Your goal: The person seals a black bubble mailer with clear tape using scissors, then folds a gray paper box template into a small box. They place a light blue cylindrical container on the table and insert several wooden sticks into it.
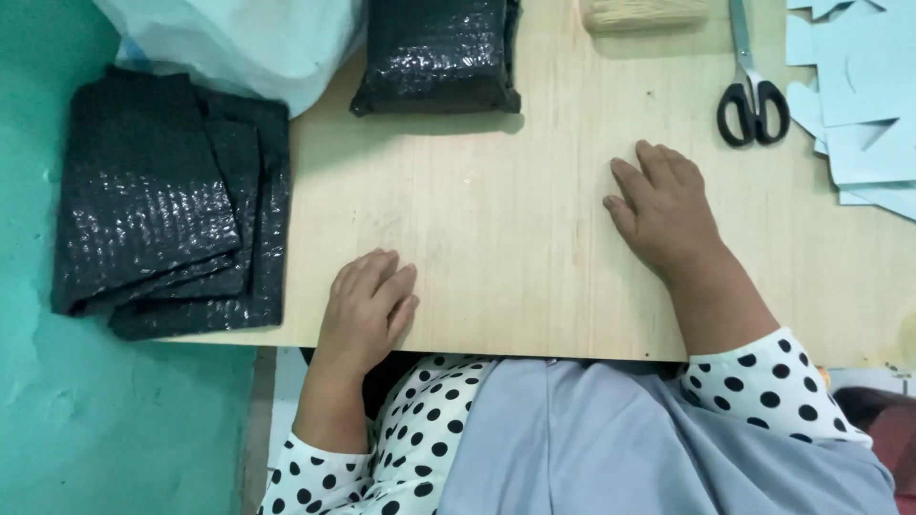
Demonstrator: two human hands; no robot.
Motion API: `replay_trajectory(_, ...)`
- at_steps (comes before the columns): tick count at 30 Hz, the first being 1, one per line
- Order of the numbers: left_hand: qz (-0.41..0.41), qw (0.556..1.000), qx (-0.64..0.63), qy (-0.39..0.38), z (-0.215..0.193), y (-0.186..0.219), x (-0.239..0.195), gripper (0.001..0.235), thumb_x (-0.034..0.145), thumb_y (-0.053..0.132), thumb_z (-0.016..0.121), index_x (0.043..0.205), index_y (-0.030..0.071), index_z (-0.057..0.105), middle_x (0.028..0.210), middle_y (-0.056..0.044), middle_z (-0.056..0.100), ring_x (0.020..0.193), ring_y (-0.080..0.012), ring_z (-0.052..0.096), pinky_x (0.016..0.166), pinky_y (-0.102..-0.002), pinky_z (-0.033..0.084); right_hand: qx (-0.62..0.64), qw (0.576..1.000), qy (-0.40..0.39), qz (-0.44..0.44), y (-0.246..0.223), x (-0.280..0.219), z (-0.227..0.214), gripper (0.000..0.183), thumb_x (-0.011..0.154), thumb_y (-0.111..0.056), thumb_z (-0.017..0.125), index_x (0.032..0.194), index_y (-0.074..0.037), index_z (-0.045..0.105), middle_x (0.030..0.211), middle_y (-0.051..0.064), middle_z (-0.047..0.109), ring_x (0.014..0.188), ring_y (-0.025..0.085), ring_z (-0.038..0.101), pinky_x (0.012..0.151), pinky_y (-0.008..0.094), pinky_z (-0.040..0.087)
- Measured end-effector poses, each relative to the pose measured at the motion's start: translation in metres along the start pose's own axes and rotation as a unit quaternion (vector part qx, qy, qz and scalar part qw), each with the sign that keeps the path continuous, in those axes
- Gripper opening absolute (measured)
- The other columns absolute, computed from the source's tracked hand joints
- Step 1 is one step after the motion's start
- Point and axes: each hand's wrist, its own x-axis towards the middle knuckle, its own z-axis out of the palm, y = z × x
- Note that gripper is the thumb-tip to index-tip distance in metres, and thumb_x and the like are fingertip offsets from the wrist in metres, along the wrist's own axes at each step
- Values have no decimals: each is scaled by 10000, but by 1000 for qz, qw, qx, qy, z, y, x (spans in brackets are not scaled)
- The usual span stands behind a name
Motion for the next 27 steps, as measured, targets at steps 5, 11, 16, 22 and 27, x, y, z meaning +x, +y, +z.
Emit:
replay_trajectory(5,-5,1000,10,-7,-3,4,2,372,974,365,651,1295,181,696,1272,-140,655,1300,-336,583,1144,-534,411,10,1000,0,-1,2,-1,-2,565,1114,-495,336,1551,-171,486,1577,204,444,1521,369,363,1269,510,230)
replay_trajectory(11,0,999,34,11,6,-2,-2,380,967,375,652,1305,202,684,1285,-116,641,1307,-319,577,1146,-515,418,2,999,-36,4,3,1,-4,576,1108,-531,283,1564,-216,438,1606,172,401,1540,339,321,1280,490,189)
replay_trajectory(16,-12,999,44,8,6,-1,-4,373,964,380,649,1297,216,685,1291,-102,642,1319,-307,574,1155,-506,411,2,999,-33,1,1,1,-7,559,1111,-515,311,1560,-209,442,1600,175,408,1537,338,328,1284,486,188)
replay_trajectory(22,-12,999,44,6,5,1,-3,370,969,387,649,1294,213,687,1283,-101,648,1314,-302,579,1151,-502,414,-5,999,-47,-5,1,0,-11,568,1110,-520,284,1558,-205,436,1600,172,406,1542,329,318,1284,482,185)
replay_trajectory(27,-57,995,58,-50,2,15,5,404,974,405,635,1326,211,673,1304,-124,620,1330,-346,558,1122,-517,439,61,996,-58,3,3,-7,-30,532,1095,-495,381,1517,-188,481,1582,165,422,1540,316,316,1286,467,189)
